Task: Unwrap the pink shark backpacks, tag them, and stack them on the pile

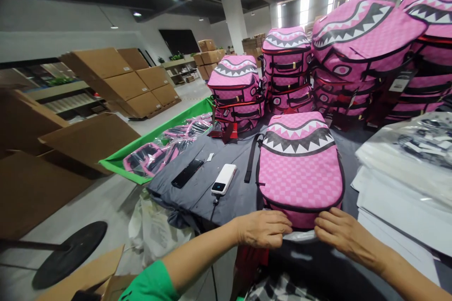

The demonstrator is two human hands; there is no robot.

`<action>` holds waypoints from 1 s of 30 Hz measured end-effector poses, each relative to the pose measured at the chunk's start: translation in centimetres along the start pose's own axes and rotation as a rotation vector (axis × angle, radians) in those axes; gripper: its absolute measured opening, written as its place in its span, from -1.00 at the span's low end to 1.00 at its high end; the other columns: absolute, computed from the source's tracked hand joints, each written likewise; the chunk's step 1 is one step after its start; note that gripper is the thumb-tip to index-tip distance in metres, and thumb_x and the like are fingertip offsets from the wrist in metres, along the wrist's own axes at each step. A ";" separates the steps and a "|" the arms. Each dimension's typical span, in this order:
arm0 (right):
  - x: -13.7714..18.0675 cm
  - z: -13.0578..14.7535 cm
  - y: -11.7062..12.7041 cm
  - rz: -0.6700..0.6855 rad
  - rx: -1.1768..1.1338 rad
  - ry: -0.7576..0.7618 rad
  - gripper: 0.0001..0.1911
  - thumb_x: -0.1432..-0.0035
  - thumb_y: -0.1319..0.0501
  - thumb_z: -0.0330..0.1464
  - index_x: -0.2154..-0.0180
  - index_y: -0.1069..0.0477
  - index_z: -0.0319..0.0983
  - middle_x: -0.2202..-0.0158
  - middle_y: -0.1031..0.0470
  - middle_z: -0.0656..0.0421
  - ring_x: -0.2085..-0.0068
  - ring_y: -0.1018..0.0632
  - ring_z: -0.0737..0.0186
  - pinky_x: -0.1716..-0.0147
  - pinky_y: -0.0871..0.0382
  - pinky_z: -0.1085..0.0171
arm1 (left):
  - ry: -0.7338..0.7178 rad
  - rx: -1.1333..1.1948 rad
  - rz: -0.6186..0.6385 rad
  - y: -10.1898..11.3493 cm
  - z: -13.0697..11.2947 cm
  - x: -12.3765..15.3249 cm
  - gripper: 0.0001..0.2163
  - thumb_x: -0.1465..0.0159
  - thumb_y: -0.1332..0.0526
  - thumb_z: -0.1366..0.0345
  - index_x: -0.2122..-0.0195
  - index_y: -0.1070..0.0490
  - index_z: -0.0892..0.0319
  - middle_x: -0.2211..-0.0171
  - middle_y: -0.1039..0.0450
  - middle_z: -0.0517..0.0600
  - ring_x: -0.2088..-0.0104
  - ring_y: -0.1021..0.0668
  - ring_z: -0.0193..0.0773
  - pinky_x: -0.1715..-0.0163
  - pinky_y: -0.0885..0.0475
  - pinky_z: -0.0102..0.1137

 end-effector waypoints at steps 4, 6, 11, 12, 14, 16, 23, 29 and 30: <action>-1.1 -0.8 0.0 0.043 0.018 -0.011 -0.62 -0.41 0.17 -0.60 0.23 -0.37 -0.24 0.43 -0.41 0.23 0.45 -0.33 0.23 0.37 -0.15 0.19 | -0.114 -0.096 0.060 0.9 0.9 -1.1 -0.91 -0.34 -0.19 0.44 0.29 -0.44 0.14 0.55 -0.30 -0.16 0.49 -0.40 -0.34 0.25 -0.38 -0.37; -1.2 -0.7 0.0 0.065 0.008 0.011 -0.64 -0.39 0.15 -0.61 0.24 -0.36 -0.23 0.41 -0.41 0.22 0.42 -0.33 0.23 0.36 -0.15 0.18 | -0.133 -0.132 0.055 1.3 1.0 -1.3 -0.92 -0.37 -0.18 0.38 0.20 -0.46 0.22 0.55 -0.27 -0.15 0.49 -0.37 -0.33 0.30 -0.34 -0.36; -1.4 -0.8 -0.8 0.207 -0.044 0.043 -0.74 -0.33 0.00 -0.60 0.35 -0.25 -0.17 0.39 -0.39 0.24 0.41 -0.35 0.24 0.45 -0.11 0.18 | -0.169 -0.082 0.088 1.5 1.1 -1.2 -0.90 -0.35 -0.22 0.40 0.35 -0.43 0.18 0.46 -0.39 -0.05 0.27 -0.48 -0.25 0.18 -0.36 -0.34; -1.6 -0.8 -0.9 0.224 -0.032 0.057 -0.75 -0.31 -0.02 -0.60 0.34 -0.25 -0.17 0.39 -0.40 0.25 0.42 -0.36 0.25 0.48 -0.08 0.18 | -0.211 -0.048 0.094 1.5 0.9 -1.1 -0.89 -0.33 -0.24 0.41 0.37 -0.43 0.15 0.41 -0.44 -0.03 0.18 -0.50 -0.23 0.11 -0.37 -0.34; -1.8 -0.6 -1.2 0.257 0.017 0.091 -0.74 -0.23 -0.06 -0.64 0.35 -0.25 -0.16 0.41 -0.39 0.27 0.46 -0.36 0.26 0.53 -0.02 0.17 | -0.299 0.014 0.105 1.5 0.4 -1.1 -0.87 -0.31 -0.27 0.42 0.39 -0.43 0.12 0.36 -0.47 -0.03 0.12 -0.51 -0.24 -0.01 -0.37 -0.36; -2.0 -0.4 -1.7 0.305 0.072 0.125 -0.73 -0.15 -0.09 -0.67 0.36 -0.26 -0.16 0.45 -0.37 0.30 0.53 -0.32 0.27 0.58 0.07 0.15 | -0.339 0.045 0.117 1.3 0.5 -1.2 -0.85 -0.30 -0.29 0.40 0.42 -0.42 0.10 0.43 -0.43 -0.05 0.24 -0.50 -0.27 0.01 -0.39 -0.37; -2.0 0.0 -1.7 0.395 0.129 0.134 -0.64 -0.07 -0.02 -0.75 0.36 -0.27 -0.16 0.48 -0.34 0.31 0.59 -0.28 0.29 0.60 0.12 0.12 | -0.356 -0.062 0.076 0.0 -0.3 0.1 -0.84 -0.34 -0.22 0.36 0.41 -0.43 0.12 0.58 -0.22 -0.14 0.50 -0.39 -0.34 0.34 -0.40 -0.37; -0.1 1.2 -0.7 0.226 0.162 0.030 -0.66 -0.15 0.03 -0.71 0.32 -0.29 -0.17 0.41 -0.39 0.21 0.49 -0.36 0.23 0.52 -0.11 0.16 | -0.143 -0.167 -0.118 0.1 -2.2 2.3 -0.90 -0.31 -0.19 0.41 0.29 -0.51 0.22 0.51 -0.32 -0.10 0.49 -0.43 -0.35 0.40 -0.40 -0.36; 0.5 1.5 -0.7 0.183 0.163 0.008 -0.67 -0.18 0.04 -0.70 0.30 -0.31 -0.18 0.39 -0.40 0.20 0.47 -0.38 0.24 0.51 -0.16 0.18 | -0.099 -0.175 -0.153 0.2 -2.3 2.7 -0.89 -0.31 -0.19 0.42 0.29 -0.51 0.24 0.52 -0.32 -0.10 0.49 -0.44 -0.35 0.40 -0.42 -0.37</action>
Point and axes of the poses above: each hand's wrist, its own x-axis away from the middle knuckle, its own y-axis out of the back of the hand, z = x × y, the point moved 10 cm from there along -x, towards the middle knuckle
